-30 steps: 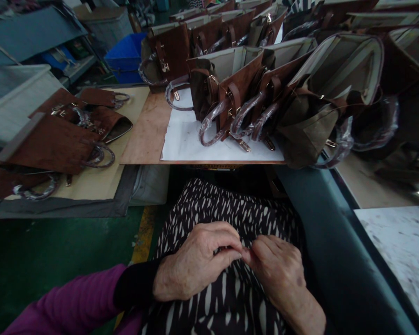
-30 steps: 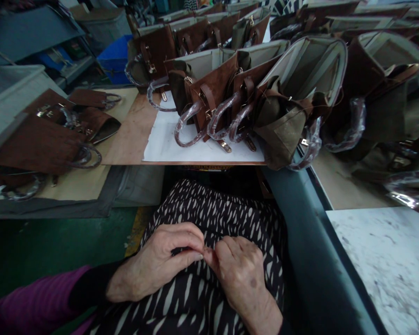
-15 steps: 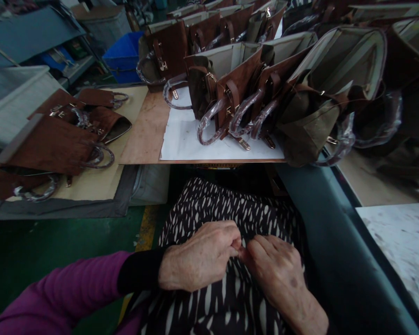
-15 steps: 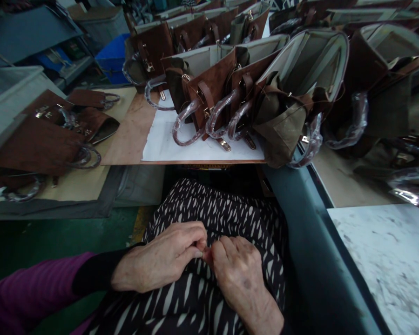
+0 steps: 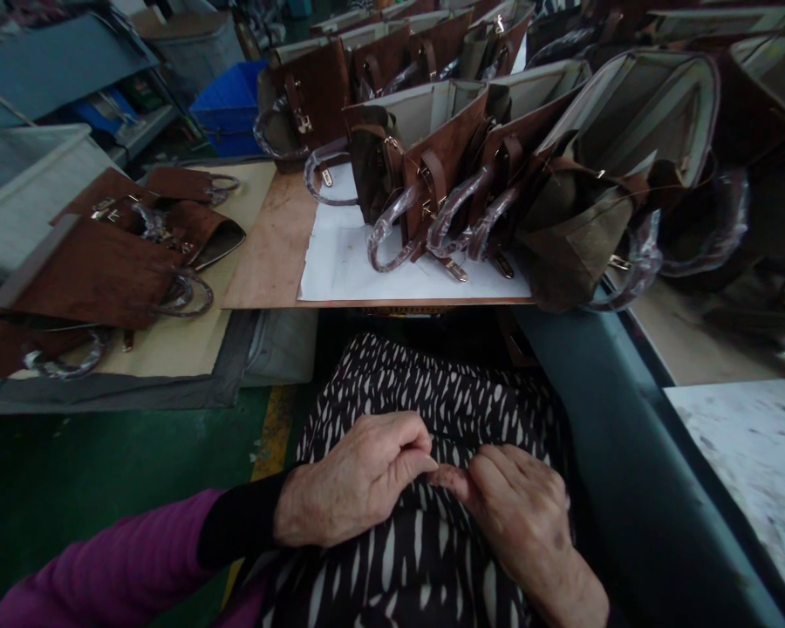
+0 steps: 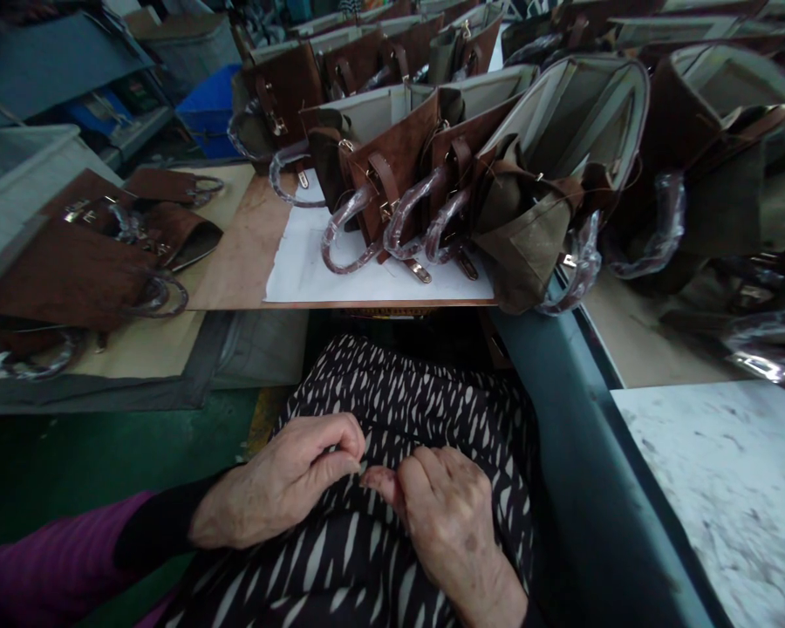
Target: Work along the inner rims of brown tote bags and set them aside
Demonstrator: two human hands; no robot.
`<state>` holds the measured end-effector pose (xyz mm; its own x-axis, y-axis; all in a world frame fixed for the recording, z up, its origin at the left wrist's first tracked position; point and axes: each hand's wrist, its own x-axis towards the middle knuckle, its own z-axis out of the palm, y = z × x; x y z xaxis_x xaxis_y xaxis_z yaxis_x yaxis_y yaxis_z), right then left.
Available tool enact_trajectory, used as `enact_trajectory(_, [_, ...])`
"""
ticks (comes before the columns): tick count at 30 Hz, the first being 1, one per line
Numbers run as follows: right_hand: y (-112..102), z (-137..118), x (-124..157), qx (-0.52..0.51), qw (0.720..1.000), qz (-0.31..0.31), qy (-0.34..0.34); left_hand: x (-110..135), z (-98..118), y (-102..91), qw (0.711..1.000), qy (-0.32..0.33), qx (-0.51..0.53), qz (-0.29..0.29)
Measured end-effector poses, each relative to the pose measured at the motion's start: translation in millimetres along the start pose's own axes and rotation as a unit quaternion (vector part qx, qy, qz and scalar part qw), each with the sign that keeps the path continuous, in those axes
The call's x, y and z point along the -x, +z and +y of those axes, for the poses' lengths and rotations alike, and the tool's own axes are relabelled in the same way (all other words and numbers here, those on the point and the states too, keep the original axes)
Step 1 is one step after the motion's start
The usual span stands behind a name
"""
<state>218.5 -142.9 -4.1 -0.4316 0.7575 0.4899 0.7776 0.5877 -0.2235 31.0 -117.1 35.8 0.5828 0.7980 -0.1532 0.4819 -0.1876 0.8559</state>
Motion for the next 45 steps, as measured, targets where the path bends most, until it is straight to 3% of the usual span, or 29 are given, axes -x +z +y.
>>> enact_trajectory(8, [5.8,1.8,8.9,-0.040,0.998,-0.013,0.044,-0.4,-2.9,1.8,1.000,-0.019,0.000,0.024])
enact_trajectory(12, [7.5,1.9,9.6,-0.051,0.997,-0.018,0.050,0.1,-0.5,1.0,0.998,0.031,0.047,0.018])
enact_trajectory(17, [6.7,2.0,6.0,-0.030,0.999,-0.020,0.024,-3.7,2.1,4.6,0.997,0.082,0.007,0.010])
enact_trajectory(28, [1.5,4.0,1.0,-0.018,0.999,-0.021,-0.031,-25.2,0.0,-5.2,0.982,0.113,-0.005,-0.152])
enact_trajectory(31, [1.4,5.3,2.2,-0.023,0.999,-0.025,-0.040,-27.6,-3.5,-3.4,0.980,0.097,0.016,-0.170])
enact_trajectory(40, [7.4,-3.3,6.7,-0.026,0.998,-0.038,-0.052,-19.6,-9.9,19.8,0.985,-0.074,0.093,-0.126])
enact_trajectory(43, [11.1,1.1,7.1,-0.031,0.999,-0.038,0.012,-16.3,-10.0,21.9,0.986,-0.074,0.125,-0.086])
enact_trajectory(45, [16.3,7.5,9.3,-0.060,0.991,-0.081,0.085,-12.6,-12.1,22.8,0.990,-0.048,0.123,-0.058])
